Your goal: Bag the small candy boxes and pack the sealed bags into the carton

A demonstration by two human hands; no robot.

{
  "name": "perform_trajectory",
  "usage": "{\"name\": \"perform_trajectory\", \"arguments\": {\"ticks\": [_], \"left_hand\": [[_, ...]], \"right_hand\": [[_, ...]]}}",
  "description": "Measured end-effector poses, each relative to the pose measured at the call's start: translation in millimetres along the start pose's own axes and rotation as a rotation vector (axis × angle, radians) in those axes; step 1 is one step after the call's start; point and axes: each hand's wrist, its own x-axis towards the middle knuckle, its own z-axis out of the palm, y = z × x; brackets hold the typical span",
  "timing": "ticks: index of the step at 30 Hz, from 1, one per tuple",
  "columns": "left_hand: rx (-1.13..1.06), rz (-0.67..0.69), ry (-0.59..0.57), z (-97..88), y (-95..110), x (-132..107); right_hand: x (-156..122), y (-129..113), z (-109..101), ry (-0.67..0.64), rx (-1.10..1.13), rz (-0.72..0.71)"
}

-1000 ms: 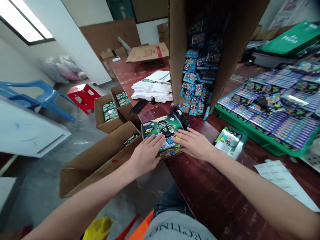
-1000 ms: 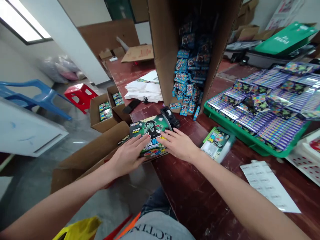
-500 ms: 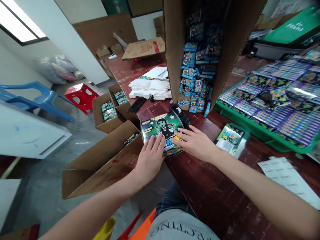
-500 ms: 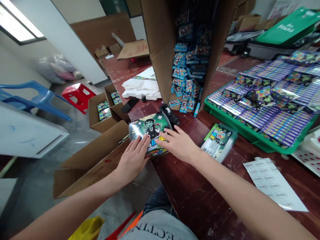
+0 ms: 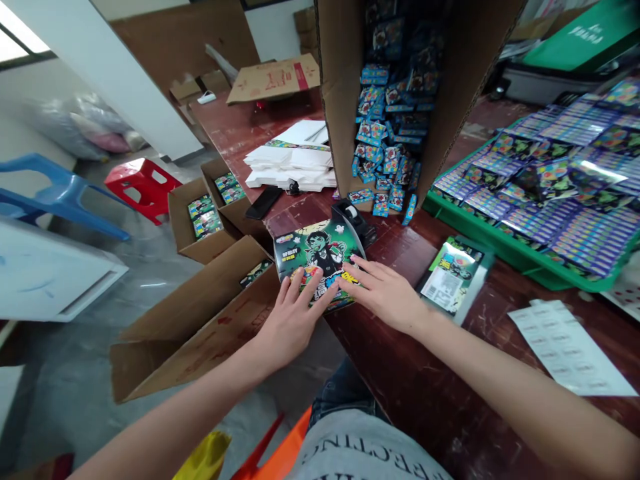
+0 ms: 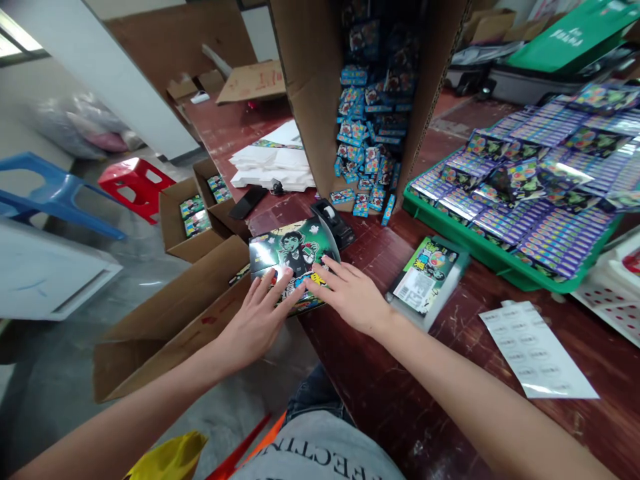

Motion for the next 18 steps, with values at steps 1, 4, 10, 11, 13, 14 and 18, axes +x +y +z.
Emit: {"name": "perform_trajectory", "arguments": {"ticks": [1, 4, 10, 11, 13, 14, 18], "left_hand": [[0.001, 0.006, -0.019, -3.0, -2, 1], [-0.025, 0.054, -0.092, -13.9, -11, 4], [-0.018, 0.119, -0.111, -18.9, -26, 7], [0.011, 0.109, -0.102, -15.9, -23, 7], [0.072, 0.069, -0.071, -8.2, -15, 8], [0.097, 0.046, -0.052, -4.2, -10, 8], [0.138, -0.036, 0.007, 7.6, 6, 10]], "right_hand": [[1, 5, -2, -0.012, 0.041, -0.031], [6, 21, -10, -0.069, 0.161, -0.131], [5, 30, -4, -0.092, 0.149, -0.102], [3, 29, 0, -0.081, 0.141, -0.085], [-2, 28, 6, -0.066, 0.143, -0.058], [-4, 28, 7, -0.067, 0.155, -0.052], [-3, 30, 1, -0.106, 0.251, -0.075]]}}
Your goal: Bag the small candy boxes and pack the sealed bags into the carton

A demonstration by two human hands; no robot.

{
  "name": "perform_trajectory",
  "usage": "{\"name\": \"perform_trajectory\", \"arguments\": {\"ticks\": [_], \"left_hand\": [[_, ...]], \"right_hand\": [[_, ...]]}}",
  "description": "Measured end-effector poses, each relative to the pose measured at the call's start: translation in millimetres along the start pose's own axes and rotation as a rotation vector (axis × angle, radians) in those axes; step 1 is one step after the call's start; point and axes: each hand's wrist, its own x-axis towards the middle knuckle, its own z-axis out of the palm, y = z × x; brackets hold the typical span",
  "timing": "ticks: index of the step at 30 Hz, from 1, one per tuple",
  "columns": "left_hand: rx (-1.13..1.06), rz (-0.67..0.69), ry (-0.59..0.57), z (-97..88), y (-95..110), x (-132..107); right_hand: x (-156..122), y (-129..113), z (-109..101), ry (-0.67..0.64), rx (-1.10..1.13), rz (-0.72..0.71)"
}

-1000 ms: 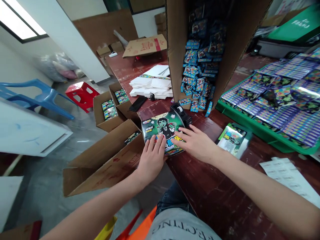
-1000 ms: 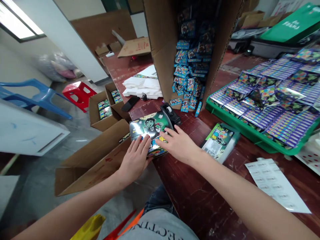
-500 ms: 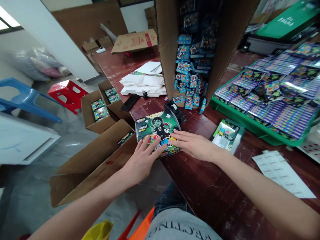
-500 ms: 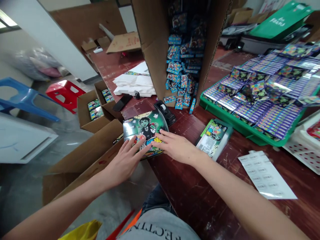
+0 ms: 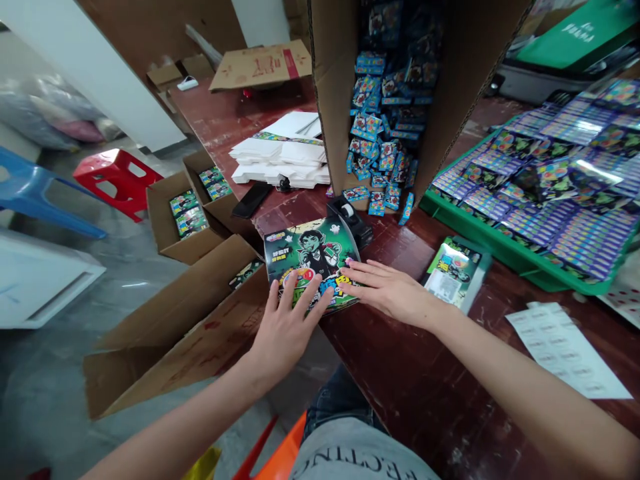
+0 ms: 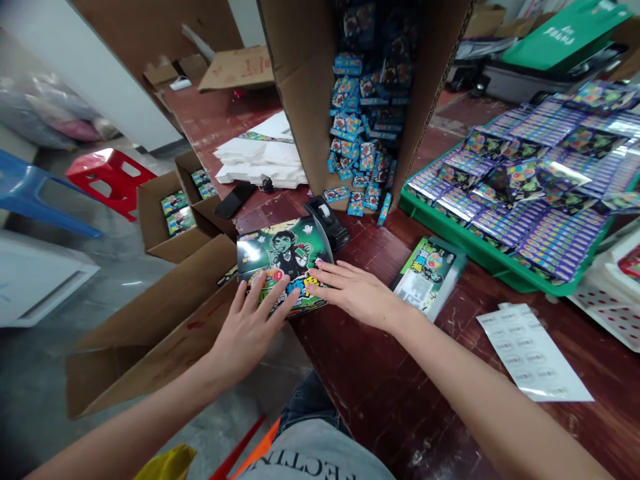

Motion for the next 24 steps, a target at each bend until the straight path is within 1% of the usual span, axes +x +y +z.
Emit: {"name": "perform_trajectory", "arguments": {"ticks": [2, 4, 5, 6, 7, 9, 10, 11, 12, 14, 16, 19, 21, 24], "left_hand": [[-0.009, -0.033, 0.013, 2.7, 4, 0], [0.002, -0.054, 0.031, 5.5, 4, -2], [0.018, -0.064, 0.043, 7.0, 3, -2], [0.038, -0.075, 0.053, 8.6, 1, -2], [0.059, -0.092, 0.061, 10.2, -1, -2], [0.094, -0.153, 0.075, 12.3, -4, 3], [0.109, -0.196, 0.084, 12.7, -4, 7], [0.121, -0.241, 0.092, 12.6, -5, 13], [0.13, -0.282, 0.099, 12.1, -4, 19], [0.132, -0.335, 0.106, 10.8, -3, 32], [0.119, -0.347, 0.112, 9.7, -2, 43], [0.08, -0.337, 0.128, 9.5, -3, 49], [0.046, -0.337, 0.143, 10.2, -4, 48], [0.016, -0.343, 0.178, 11.5, -4, 47]], "right_hand": [[3, -1, -7, -0.01, 0.05, -0.013], [5, 1, -12, 0.022, 0.112, -0.001], [6, 4, -14, 0.077, 0.155, 0.035], [7, 9, -15, 0.172, 0.208, 0.108], [7, 16, -15, 0.303, 0.278, 0.23], [9, 34, -14, 0.58, 0.432, 0.547], [11, 44, -12, 0.676, 0.499, 0.691], [15, 54, -9, 0.731, 0.557, 0.802], [21, 64, -7, 0.743, 0.604, 0.877], [39, 79, -1, 0.695, 0.687, 0.953], [61, 90, 3, 0.628, 0.799, 1.018], [91, 97, 3, 0.55, 0.961, 1.069], [98, 97, 0, 0.522, 1.052, 1.074], [92, 93, -7, 0.515, 1.168, 1.055]]}}
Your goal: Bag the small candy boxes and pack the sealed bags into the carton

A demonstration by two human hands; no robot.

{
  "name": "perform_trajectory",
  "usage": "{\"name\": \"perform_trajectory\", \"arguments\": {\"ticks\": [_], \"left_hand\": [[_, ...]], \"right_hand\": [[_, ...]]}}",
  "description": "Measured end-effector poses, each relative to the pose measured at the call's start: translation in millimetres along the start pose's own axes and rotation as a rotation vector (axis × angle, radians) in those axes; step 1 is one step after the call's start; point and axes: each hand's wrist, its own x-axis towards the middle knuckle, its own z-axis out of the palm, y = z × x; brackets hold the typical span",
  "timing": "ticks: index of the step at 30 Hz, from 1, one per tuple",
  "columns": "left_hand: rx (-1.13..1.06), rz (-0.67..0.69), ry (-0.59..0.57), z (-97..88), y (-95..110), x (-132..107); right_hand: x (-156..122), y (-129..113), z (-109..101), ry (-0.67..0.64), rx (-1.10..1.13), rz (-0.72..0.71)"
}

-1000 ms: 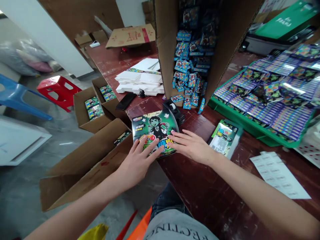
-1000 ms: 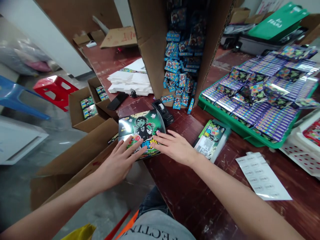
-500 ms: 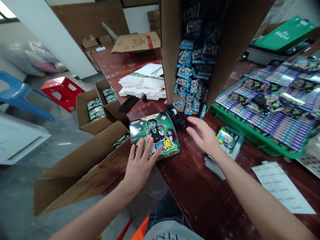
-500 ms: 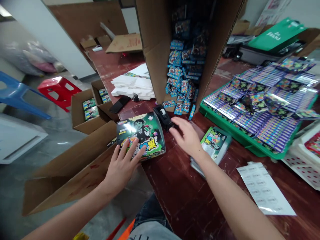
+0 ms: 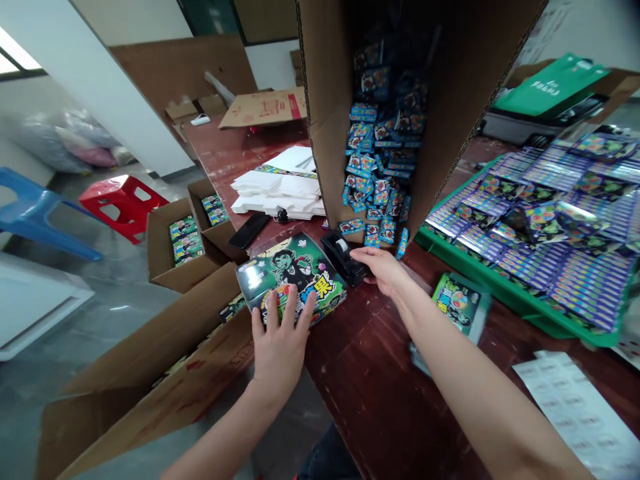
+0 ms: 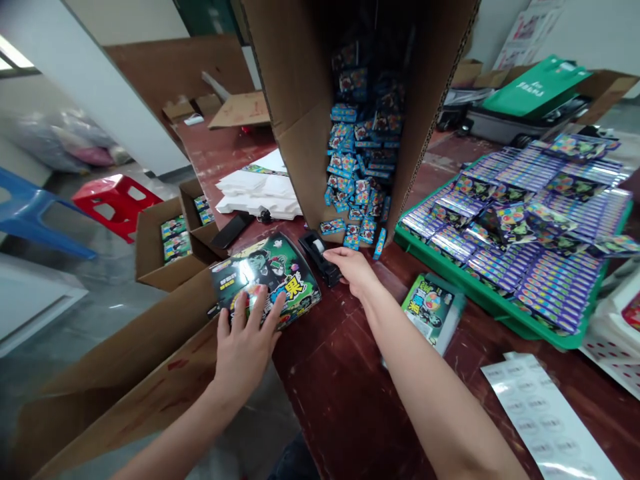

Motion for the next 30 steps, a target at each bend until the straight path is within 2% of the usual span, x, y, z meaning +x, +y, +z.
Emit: {"name": "perform_trajectory", "arguments": {"ticks": [6, 13, 18, 22, 26, 30], "left_hand": [[-0.008, -0.007, -0.009, 0.9, 1, 3], [0.024, 0.001, -0.015, 2.4, 0, 1], [0.018, -0.005, -0.01, 2.2, 1, 1], [0.007, -0.013, -0.039, -5.5, 4, 0], [-0.046, 0.02, -0.08, -10.4, 9, 0], [-0.041, 0.023, -0.096, -11.3, 11, 0]], "right_hand": [[-25, 7, -13, 0.026, 0.12, 0.002], [-31, 25, -6, 0.075, 0.135, 0.061], [-29, 39, -5, 0.168, 0.03, -0.016], [-49, 48, -9, 0.195, -0.031, -0.121], [-94, 58, -1, 0.076, -0.061, -0.204], [-127, 74, 25, -0.129, 0.017, -0.217]]}}
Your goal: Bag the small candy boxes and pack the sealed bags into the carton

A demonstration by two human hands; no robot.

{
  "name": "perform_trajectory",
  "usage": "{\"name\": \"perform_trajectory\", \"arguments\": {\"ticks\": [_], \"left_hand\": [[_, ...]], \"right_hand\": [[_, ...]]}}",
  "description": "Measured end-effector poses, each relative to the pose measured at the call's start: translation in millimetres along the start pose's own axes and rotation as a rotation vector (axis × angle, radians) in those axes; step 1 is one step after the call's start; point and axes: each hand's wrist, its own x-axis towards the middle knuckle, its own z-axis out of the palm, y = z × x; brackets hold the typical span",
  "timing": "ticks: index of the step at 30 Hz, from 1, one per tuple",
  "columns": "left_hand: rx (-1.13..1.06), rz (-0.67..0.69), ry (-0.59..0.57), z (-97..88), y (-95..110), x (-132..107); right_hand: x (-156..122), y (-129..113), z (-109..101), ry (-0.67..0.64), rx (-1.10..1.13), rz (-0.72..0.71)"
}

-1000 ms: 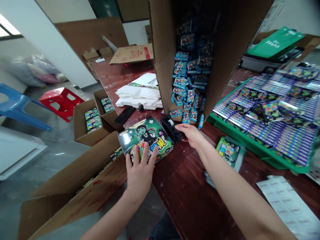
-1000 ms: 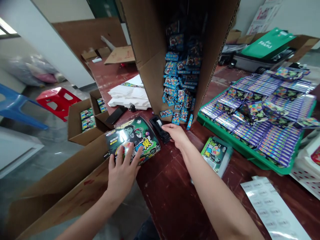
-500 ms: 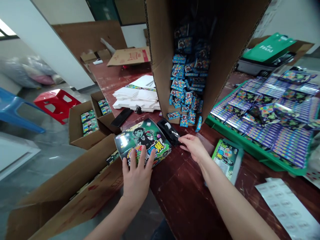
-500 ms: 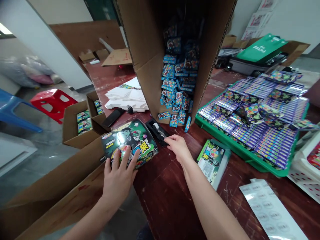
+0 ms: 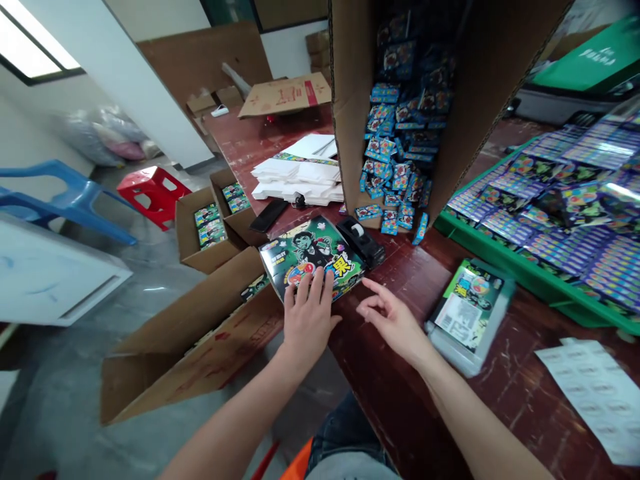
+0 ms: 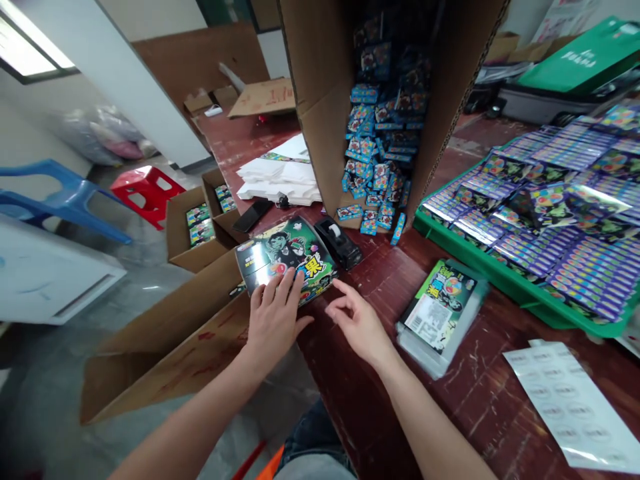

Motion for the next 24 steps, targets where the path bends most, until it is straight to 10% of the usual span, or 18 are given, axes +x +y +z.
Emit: {"name": "perform_trajectory", "arguments": {"ticks": [12, 24], "left_hand": [[-0.038, -0.048, 0.102, -2.6, -1, 11], [-0.071, -0.069, 0.095, 1.4, 3, 12]], "right_hand": [[29, 39, 44, 0.03, 0.159, 0.066], [35, 26, 40, 0.202, -0.343, 0.167]]}}
